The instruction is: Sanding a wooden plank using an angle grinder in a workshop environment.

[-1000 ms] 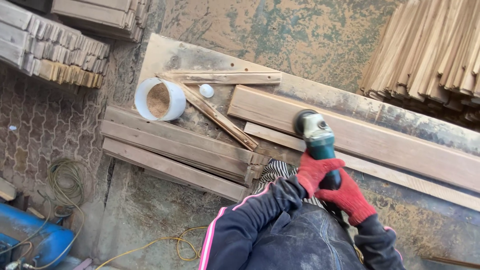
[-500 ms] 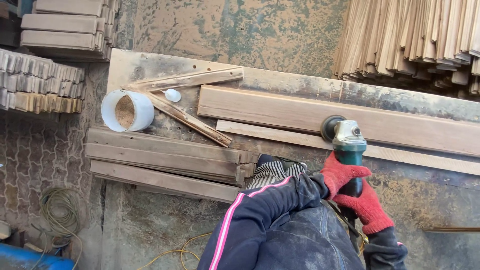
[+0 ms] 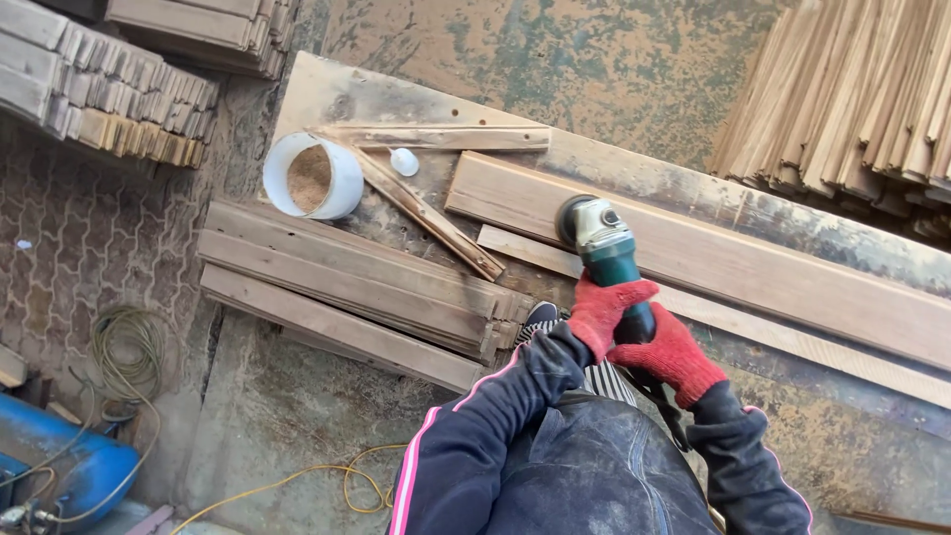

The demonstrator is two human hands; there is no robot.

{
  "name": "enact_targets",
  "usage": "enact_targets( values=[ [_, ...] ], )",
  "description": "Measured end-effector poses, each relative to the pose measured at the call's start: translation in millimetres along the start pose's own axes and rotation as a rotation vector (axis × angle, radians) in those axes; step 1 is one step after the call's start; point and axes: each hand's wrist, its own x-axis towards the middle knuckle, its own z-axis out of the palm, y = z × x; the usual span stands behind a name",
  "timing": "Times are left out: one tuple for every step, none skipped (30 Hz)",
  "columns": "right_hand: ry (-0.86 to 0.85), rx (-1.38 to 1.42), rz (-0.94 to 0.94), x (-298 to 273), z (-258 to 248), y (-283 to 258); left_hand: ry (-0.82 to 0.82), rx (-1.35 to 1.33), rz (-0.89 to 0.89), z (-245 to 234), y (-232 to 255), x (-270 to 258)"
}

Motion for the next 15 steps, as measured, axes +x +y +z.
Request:
enact_targets(
  values=[
    [-0.022, -0.008, -0.014, -5.1, 0.3, -14.7, 0.03, 0.011, 0.004, -7.8, -0.4, 6.4],
    [-0.028, -0.014, -0.016, 0.1, 0.6, -22.3, 0.036, 0.005, 0.004, -9.1, 6.5, 9.0],
    [-0.02, -0.039, -0.025, 5.6, 1.2, -29.5, 0.034, -0.006, -0.006, -10.4, 13.1, 12.0],
    [-0.01, -0.064, -0.026, 9.0, 0.9, -33.6, 0.027, -0.017, -0.022, -10.2, 16.4, 13.5],
    [-0.014, -0.071, -0.021, 5.7, 2.0, -37.8, 0.028, -0.023, -0.028, -11.5, 17.6, 12.7],
    [-0.007, -0.067, -0.018, 3.7, 0.8, -43.1, 0.003, -0.046, -0.018, -10.9, 20.4, 12.8],
    [-0.001, -0.063, -0.014, 1.3, -0.9, -48.7, -0.023, -0.069, -0.007, -9.8, 23.6, 12.3],
    [-0.001, -0.069, -0.019, -1.0, 0.3, -42.5, -0.022, -0.075, -0.004, -10.9, 22.0, 7.4],
    [-0.011, -0.084, -0.005, -3.1, 0.6, -35.9, -0.015, -0.06, -0.032, -11.1, 20.4, 2.3],
    [-0.018, -0.095, 0.014, -6.5, 1.6, -27.8, -0.012, -0.038, -0.062, -11.3, 17.4, -3.3],
    [-0.015, -0.096, 0.013, -3.3, -1.0, -29.4, -0.015, -0.039, -0.062, -8.1, 19.6, -0.7],
    [-0.017, -0.09, 0.019, -3.6, -1.9, -27.4, -0.033, -0.034, -0.057, -5.8, 17.7, -0.6],
    [-0.019, -0.085, 0.025, -3.7, -3.3, -24.6, -0.051, -0.028, -0.053, -2.9, 15.1, -0.5],
    [-0.016, -0.079, 0.035, -4.3, -4.3, -27.1, -0.056, -0.021, -0.06, -1.3, 17.4, 0.8],
    [-0.011, -0.059, 0.038, -5.5, -5.9, -29.6, -0.053, 0.007, -0.049, 0.8, 19.7, 1.3]
  ],
)
